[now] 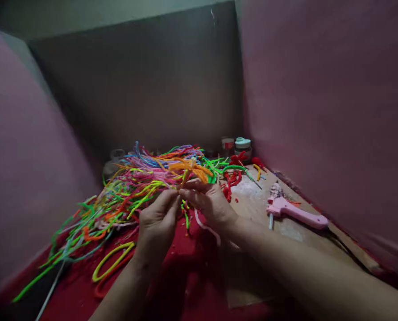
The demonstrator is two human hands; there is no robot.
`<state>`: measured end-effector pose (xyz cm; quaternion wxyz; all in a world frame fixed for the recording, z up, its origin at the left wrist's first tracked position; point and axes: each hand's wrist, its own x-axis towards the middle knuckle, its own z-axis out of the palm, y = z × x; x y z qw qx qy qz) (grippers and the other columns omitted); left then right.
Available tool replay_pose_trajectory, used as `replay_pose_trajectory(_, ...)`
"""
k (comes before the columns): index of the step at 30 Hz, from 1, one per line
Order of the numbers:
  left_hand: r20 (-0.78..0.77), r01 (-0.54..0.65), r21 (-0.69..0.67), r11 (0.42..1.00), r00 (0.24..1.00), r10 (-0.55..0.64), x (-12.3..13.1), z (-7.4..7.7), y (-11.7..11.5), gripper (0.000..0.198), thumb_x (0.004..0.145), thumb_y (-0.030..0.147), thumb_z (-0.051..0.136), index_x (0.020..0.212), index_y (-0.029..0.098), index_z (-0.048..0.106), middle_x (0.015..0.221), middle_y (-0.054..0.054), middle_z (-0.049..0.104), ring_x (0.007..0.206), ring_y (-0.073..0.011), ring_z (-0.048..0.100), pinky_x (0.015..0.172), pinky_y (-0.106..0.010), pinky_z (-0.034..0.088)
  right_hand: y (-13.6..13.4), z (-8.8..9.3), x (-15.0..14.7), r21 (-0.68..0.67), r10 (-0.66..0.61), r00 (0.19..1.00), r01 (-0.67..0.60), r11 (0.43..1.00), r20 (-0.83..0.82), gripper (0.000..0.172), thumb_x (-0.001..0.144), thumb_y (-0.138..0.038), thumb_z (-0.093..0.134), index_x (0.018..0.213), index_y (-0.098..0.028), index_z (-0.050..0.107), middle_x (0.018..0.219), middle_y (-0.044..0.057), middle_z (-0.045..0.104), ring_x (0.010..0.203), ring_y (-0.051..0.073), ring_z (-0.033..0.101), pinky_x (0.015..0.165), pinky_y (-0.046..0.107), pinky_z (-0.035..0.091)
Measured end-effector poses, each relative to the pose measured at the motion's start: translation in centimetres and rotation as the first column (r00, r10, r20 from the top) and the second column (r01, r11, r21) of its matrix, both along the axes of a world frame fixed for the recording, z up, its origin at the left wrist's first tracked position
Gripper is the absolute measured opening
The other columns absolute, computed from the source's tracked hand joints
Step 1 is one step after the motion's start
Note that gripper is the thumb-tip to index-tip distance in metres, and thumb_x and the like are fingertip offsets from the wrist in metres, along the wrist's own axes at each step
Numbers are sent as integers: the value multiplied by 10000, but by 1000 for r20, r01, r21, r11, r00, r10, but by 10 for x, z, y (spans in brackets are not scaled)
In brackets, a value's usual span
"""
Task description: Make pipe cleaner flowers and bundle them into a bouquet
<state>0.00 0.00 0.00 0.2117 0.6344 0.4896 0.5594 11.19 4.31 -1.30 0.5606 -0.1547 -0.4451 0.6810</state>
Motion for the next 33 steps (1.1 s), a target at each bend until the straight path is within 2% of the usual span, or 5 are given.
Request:
replay_pose_trajectory(15, 719, 716, -246, 654, 587, -372, -17, 7, 5, 118, 814, 287, 560, 818, 170, 543, 469, 95, 374, 297, -3, 131, 273, -124, 184, 13, 0, 8, 34, 275, 961, -275, 961, 13, 164, 661, -215, 727, 824, -196, 722, 704, -11, 667, 564, 74, 545, 589, 224, 427)
replay_pose_trajectory(17, 651, 675, -279, 683, 656, -382, -15, 7, 4, 152, 828, 322, 536, 806, 172, 540, 481, 88, 380, 301, -11, 160, 284, -136, 194, 13, 0, 7, 42, 241, 971, -241, 970, 8, 147, 654, -212, 732, 799, -193, 722, 679, -14, 661, 559, 74, 530, 576, 220, 413)
replay_pose_trajectory(21, 171, 235, -189, 953, 964, -204, -6, 5, 2, 155, 813, 315, 556, 776, 165, 565, 564, 34, 488, 425, -57, 397, 415, -175, 320, 10, -1, 4, 30, 113, 993, -112, 993, -22, 115, 648, -212, 738, 760, -197, 719, 736, -1, 678, 654, 104, 562, 644, 246, 421)
replay_pose_trajectory(26, -291, -89, 197, 976, 946, 145, -5, -4, 1, 72, 786, 190, 544, 762, 179, 610, 665, -11, 561, 623, -115, 509, 606, -223, 371, 7, -4, 1, 6, 23, 1000, -23, 1000, -12, 131, 647, -218, 748, 776, -210, 728, 751, -13, 682, 666, 94, 565, 675, 239, 419)
replay_pose_trajectory(33, 367, 325, -266, 907, 905, -217, -7, 10, 0, 167, 802, 313, 562, 713, 174, 537, 477, 67, 409, 329, -40, 296, 326, -170, 225, 11, 0, 9, 106, 107, 991, -116, 988, 85, 183, 681, -242, 731, 861, -205, 727, 747, 2, 674, 678, 107, 574, 668, 249, 434)
